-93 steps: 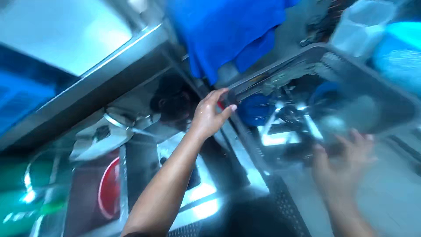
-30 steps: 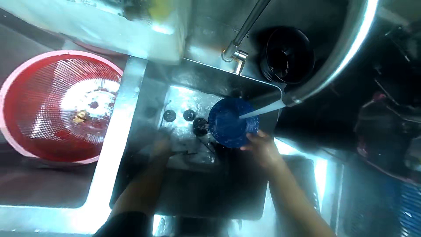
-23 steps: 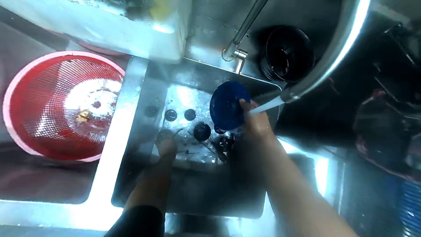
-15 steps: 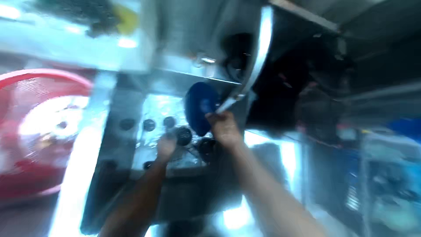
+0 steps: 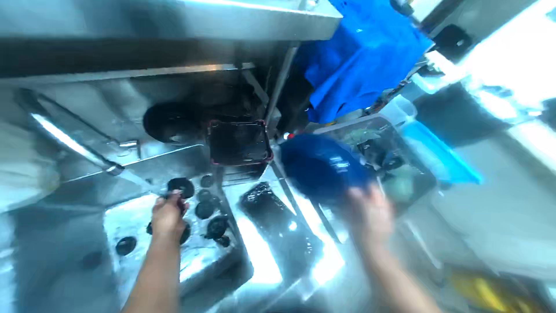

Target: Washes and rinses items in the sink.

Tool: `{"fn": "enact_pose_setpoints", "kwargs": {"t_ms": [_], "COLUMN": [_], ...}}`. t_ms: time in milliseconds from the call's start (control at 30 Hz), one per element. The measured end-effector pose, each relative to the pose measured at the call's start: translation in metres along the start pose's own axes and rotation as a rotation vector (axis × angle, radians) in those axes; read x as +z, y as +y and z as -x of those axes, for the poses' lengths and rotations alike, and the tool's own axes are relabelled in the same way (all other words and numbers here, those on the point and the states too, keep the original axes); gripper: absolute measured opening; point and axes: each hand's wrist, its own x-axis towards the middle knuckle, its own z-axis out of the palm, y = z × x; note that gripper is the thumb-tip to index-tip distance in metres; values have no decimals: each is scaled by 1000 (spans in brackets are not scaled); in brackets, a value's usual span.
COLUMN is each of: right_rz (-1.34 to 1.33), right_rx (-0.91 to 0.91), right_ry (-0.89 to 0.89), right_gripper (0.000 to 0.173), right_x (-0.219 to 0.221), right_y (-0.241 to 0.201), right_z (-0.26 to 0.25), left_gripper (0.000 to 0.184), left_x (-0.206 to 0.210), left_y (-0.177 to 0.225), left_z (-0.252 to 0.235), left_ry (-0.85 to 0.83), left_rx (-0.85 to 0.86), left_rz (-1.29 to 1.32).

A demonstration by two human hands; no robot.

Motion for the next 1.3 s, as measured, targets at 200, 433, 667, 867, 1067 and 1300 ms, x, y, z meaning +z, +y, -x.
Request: {"fn": "enact_pose_setpoints", "kwargs": {"t_ms": [200, 433, 667, 867, 1067, 1300], "right_rz": [-399, -102, -297, -377, -168, 345], "right_rx": [676, 656, 1017, 1178, 1119, 478], "right_ry": [303, -64, -753, -752, -403, -851], "right_gripper": [31, 41, 45, 36, 29, 32], "right_x": [-133, -73, 145, 341, 403, 437], "right_y": [54, 11, 47, 136, 142, 131], "right_z": [-58, -15, 54, 96, 116, 83], "left_gripper": [31, 28, 31, 41, 48, 42], "left_x": [-18, -47, -52, -74, -107, -161], "left_y": [4, 20, 28, 12, -2, -119], "left_z": [36, 42, 30, 1, -79, -127], "left_ry": [210, 288, -8, -261, 84, -125], "left_rx": [527, 558, 660, 471, 138, -102], "left_rz": [-1193, -1367, -937, -601, -191, -592]}}
